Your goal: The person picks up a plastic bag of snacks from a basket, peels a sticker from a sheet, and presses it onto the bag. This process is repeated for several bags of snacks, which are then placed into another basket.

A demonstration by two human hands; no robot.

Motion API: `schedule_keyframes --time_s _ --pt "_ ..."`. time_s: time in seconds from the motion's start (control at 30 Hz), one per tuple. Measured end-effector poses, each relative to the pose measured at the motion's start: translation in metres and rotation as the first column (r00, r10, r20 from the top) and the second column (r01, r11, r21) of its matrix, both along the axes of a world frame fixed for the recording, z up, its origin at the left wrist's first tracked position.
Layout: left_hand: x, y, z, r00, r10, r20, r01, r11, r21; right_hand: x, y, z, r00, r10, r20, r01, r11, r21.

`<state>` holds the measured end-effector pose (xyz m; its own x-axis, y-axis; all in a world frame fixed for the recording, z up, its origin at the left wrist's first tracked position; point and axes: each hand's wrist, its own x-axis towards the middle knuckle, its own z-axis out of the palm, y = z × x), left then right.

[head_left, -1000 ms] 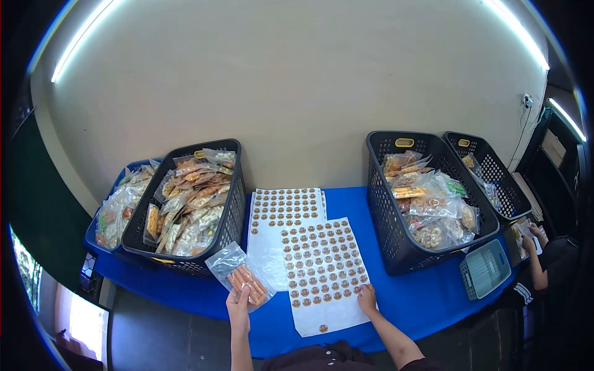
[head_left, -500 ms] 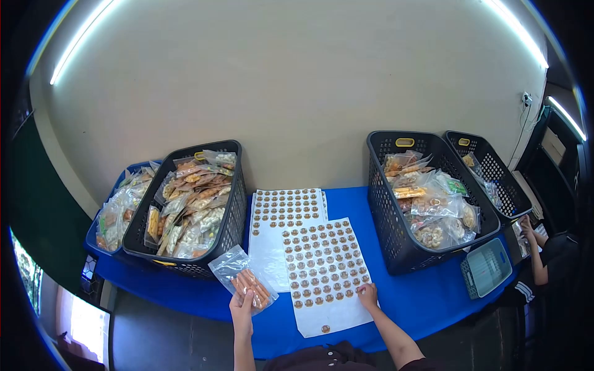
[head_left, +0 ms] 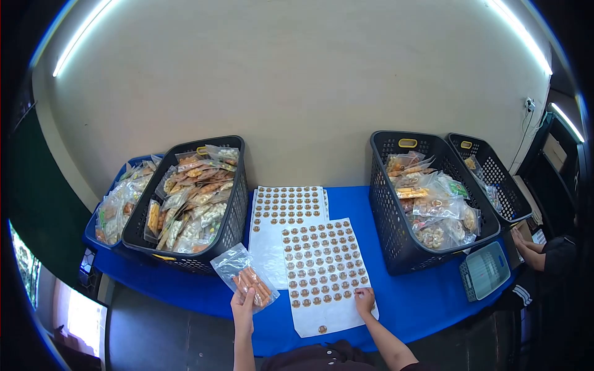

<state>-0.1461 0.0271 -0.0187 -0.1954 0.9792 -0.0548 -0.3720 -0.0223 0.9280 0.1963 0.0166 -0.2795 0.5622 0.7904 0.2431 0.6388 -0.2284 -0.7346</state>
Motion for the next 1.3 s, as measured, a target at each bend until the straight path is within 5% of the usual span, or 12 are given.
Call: schedule_keyframes --time_s 0.13,0.23,0.43,0.53,0.63,0.77,0.93,1.03,1.17,1.3 --pt "0.0 -0.001 0.003 1.0 -0.007 -0.002 0.007 1.0 -0.009 -0.005 0.004 0.033 0.984 -0.109 -0.141 0.087 0.984 -0.156" --pt "-0.002 0.0 -0.001 1.0 -0.013 -0.002 0.013 1.0 0.009 0.002 0.009 0.021 0.993 -0.094 -0.072 0.075 0.969 -0.235" --pt "-0.001 -0.001 0.002 1.0 -0.004 -0.01 0.004 1.0 -0.003 0.017 0.008 -0.001 0.99 0.141 -0.004 -0.14 0.978 -0.152" --pt "0.003 0.0 0.001 0.999 -0.031 -0.014 0.031 0.999 -0.018 0.02 -0.001 0.006 0.968 0.075 -0.238 -0.136 0.958 -0.251" --pt "0.011 -0.001 -0.001 0.995 -0.102 0.013 0.102 0.994 -0.037 0.021 -0.001 0.033 0.591 -0.181 -0.786 -0.129 0.941 -0.314" --pt "0.03 0.0 -0.001 0.974 -0.221 -0.039 0.221 0.975 -0.019 -0.01 0.004 0.14 0.358 0.008 -0.934 -0.256 0.962 -0.091" --pt "0.058 0.003 0.012 0.945 -0.324 -0.049 0.323 0.946 -0.023 -0.063 0.008 0.251 0.254 0.424 -0.869 -0.354 0.877 0.324" --pt "0.071 0.003 0.015 0.929 -0.349 -0.122 0.349 0.937 -0.027 -0.093 0.0 0.309 0.312 0.554 -0.772 -0.452 0.801 0.392" --pt "0.077 -0.001 0.014 0.893 -0.389 -0.227 0.401 0.916 0.011 -0.106 0.003 0.323 0.546 0.679 -0.491 -0.579 0.729 0.364" --pt "0.077 -0.001 0.004 0.887 -0.402 -0.227 0.416 0.909 0.016 -0.104 0.005 0.326 0.569 0.677 -0.467 -0.583 0.733 0.351"
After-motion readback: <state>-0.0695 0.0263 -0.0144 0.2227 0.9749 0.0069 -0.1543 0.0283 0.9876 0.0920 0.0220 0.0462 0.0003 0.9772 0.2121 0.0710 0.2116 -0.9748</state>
